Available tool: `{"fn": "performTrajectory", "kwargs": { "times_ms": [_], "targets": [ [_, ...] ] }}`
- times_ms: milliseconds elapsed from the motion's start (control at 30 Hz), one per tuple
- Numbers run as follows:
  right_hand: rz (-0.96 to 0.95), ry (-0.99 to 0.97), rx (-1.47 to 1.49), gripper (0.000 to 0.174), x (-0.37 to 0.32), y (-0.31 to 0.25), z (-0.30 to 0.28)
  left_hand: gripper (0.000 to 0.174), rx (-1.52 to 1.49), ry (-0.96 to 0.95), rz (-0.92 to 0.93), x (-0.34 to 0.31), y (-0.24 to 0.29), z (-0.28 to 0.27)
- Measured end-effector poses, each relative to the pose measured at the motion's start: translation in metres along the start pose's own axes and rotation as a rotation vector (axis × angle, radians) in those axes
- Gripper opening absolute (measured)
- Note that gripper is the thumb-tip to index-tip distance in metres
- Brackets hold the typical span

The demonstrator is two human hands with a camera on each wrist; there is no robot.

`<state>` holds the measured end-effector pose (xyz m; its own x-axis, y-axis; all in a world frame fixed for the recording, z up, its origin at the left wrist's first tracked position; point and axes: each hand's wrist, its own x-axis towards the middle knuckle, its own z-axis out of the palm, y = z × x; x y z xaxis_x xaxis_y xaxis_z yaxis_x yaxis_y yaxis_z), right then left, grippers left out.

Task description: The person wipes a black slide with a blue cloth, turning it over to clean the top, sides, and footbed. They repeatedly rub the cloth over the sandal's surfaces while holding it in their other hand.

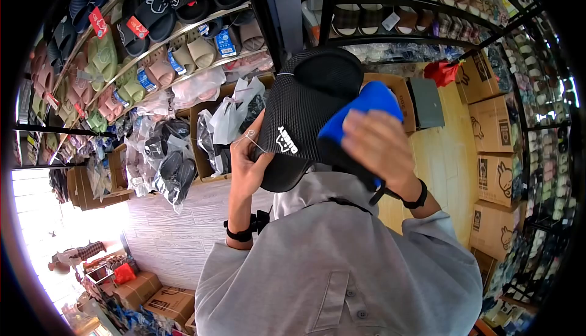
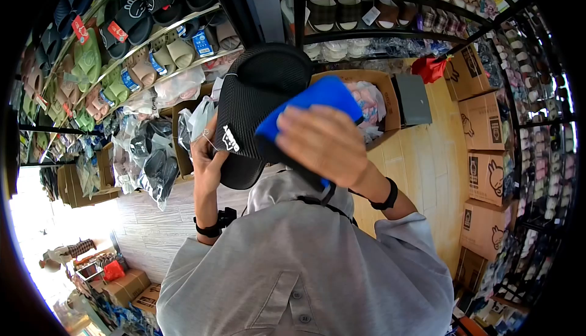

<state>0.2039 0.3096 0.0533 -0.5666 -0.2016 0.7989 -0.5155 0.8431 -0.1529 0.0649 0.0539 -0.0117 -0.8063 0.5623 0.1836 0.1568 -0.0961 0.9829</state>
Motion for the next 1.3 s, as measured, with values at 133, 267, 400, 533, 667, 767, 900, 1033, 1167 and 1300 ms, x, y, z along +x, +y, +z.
{"fn": "performTrajectory", "kwargs": {
  "times_ms": [133, 267, 400, 533, 667, 767, 900, 1033, 1167, 1300],
  "targets": [
    [0.155, 0.121, -0.033, 0.041, 0.010, 0.001, 0.002, 0.074, 0.029, -0.051, 0.039, 0.001, -0.003, 0.001],
    [-0.014, 0.008, -0.045, 0.033, -0.005, -0.021, 0.001, 0.075, -0.097, -0.037, 0.051, 0.008, 0.010, 0.011],
    [-0.126, -0.019, -0.013, 0.033, -0.014, -0.019, -0.003, 0.074, -0.116, -0.081, 0.070, 0.007, 0.002, 0.010],
    [0.106, 0.145, -0.061, 0.038, 0.002, -0.004, -0.008, 0.076, -0.174, -0.125, 0.057, 0.006, -0.001, 0.017],
    [0.123, 0.128, -0.112, 0.035, 0.005, -0.011, -0.009, 0.078, -0.127, -0.101, 0.023, 0.011, 0.004, 0.021],
    [-0.032, -0.009, -0.094, 0.032, -0.008, -0.026, -0.011, 0.077, -0.042, -0.060, 0.022, 0.014, 0.008, 0.023],
    [-0.016, -0.063, -0.097, 0.032, -0.003, -0.019, -0.025, 0.078, 0.011, -0.059, 0.046, 0.014, 0.011, 0.024],
    [0.116, 0.032, -0.253, 0.035, 0.009, -0.004, -0.027, 0.078, 0.195, -0.155, 0.149, 0.017, 0.020, 0.024],
    [0.036, -0.052, -0.231, 0.033, 0.005, -0.017, -0.022, 0.077, 0.262, -0.049, 0.151, 0.020, 0.024, 0.026],
    [-0.077, -0.015, -0.136, 0.032, -0.006, -0.026, -0.005, 0.074, 0.108, 0.061, 0.118, 0.023, 0.012, 0.018]
  ]
}}
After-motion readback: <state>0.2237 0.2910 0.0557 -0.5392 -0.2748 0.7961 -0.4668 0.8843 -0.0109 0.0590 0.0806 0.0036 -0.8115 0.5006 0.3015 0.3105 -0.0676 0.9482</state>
